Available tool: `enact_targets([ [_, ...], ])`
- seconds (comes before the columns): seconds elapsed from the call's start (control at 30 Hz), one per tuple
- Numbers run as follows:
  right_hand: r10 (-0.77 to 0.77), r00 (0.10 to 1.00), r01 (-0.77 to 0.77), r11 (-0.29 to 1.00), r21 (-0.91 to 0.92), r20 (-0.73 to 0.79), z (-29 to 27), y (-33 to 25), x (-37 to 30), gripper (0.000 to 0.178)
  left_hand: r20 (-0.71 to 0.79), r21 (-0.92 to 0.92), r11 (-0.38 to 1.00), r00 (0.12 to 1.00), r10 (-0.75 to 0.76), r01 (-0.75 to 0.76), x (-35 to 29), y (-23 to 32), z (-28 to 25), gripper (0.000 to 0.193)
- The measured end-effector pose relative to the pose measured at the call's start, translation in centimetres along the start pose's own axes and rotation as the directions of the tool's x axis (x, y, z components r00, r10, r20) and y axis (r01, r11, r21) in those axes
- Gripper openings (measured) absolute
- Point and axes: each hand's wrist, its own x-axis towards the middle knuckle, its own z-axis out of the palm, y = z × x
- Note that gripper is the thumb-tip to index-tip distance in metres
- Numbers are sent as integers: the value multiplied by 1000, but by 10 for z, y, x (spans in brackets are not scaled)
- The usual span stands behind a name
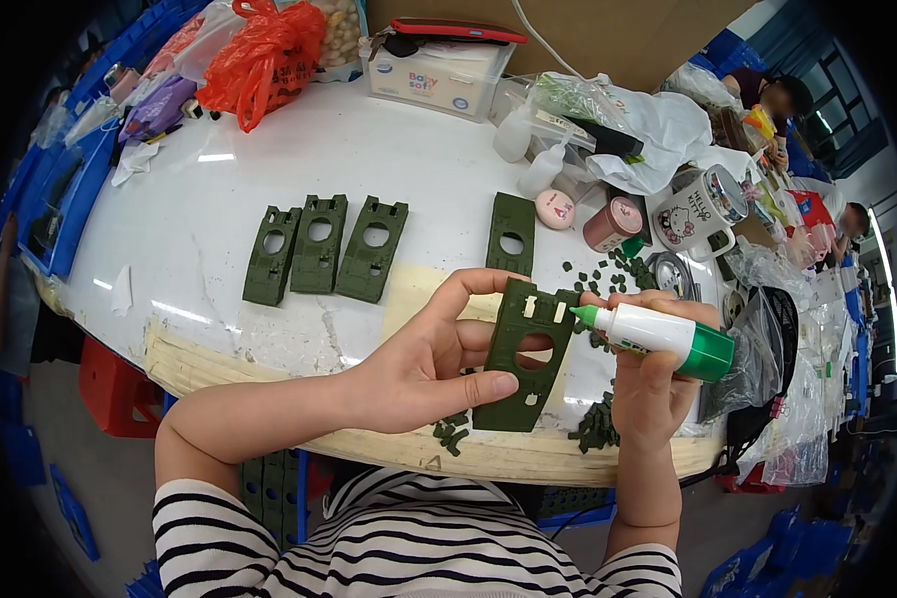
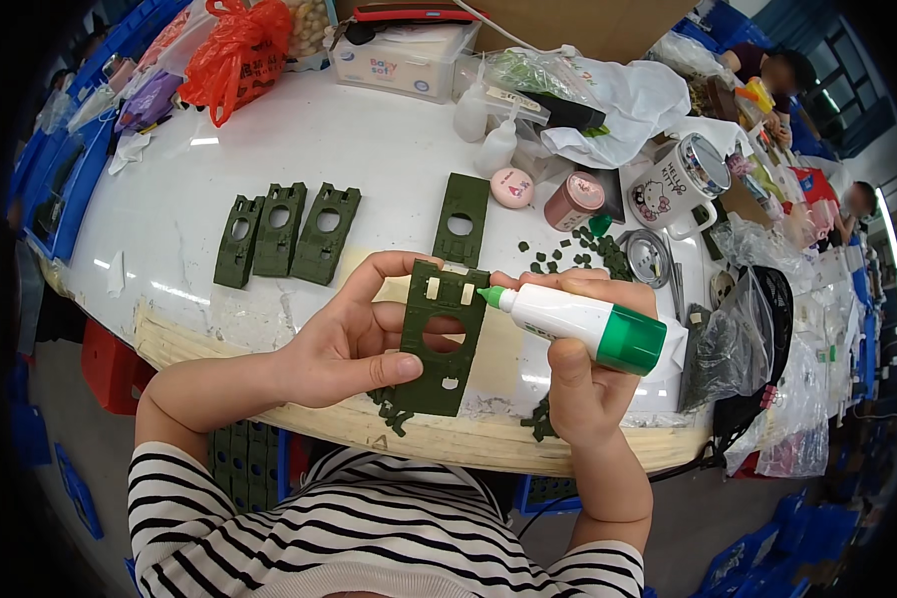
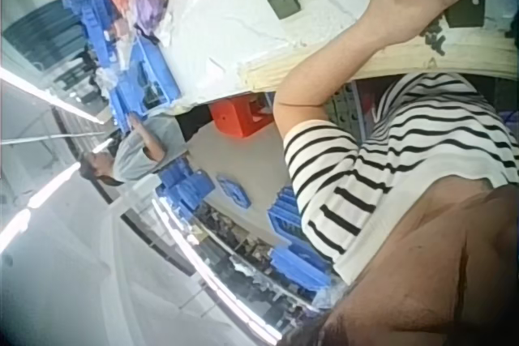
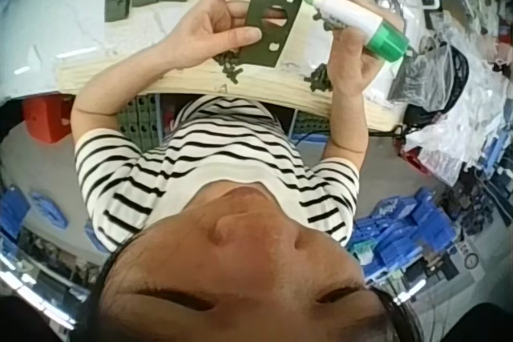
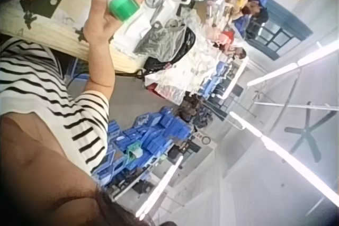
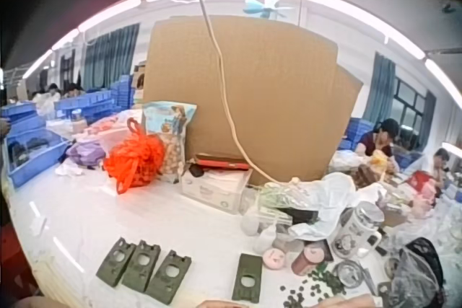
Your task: Applying glue and attaching small parts to plastic toy tank models at a workbench.
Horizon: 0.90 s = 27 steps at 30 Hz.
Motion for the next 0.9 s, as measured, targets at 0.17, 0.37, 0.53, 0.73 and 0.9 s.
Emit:
enact_targets([
  [0.17,-7,1000,7,1000,12,-15,3,-1,0,47,-8,-10,1000,1000,-12,12,0,1,1,67],
  [0.37,2,1000,-2,1000,22,-1,4,-2,1,46,-2,1,1000,1000,-16,16,0,1,0,66],
  [0.53,-21,1000,21,1000,2,-10,2,0,0,46,-2,-3,1000,1000,-10,10,0,1,1,67],
  [0.73,26,999,-25,998,53,-20,2,-1,-1,46,-9,-12,1000,1000,-16,16,0,3,0,68],
  [0.9,6,1000,-5,999,45,-19,0,1,-2,46,-27,-11,1000,1000,-8,8,0,3,0,69],
])
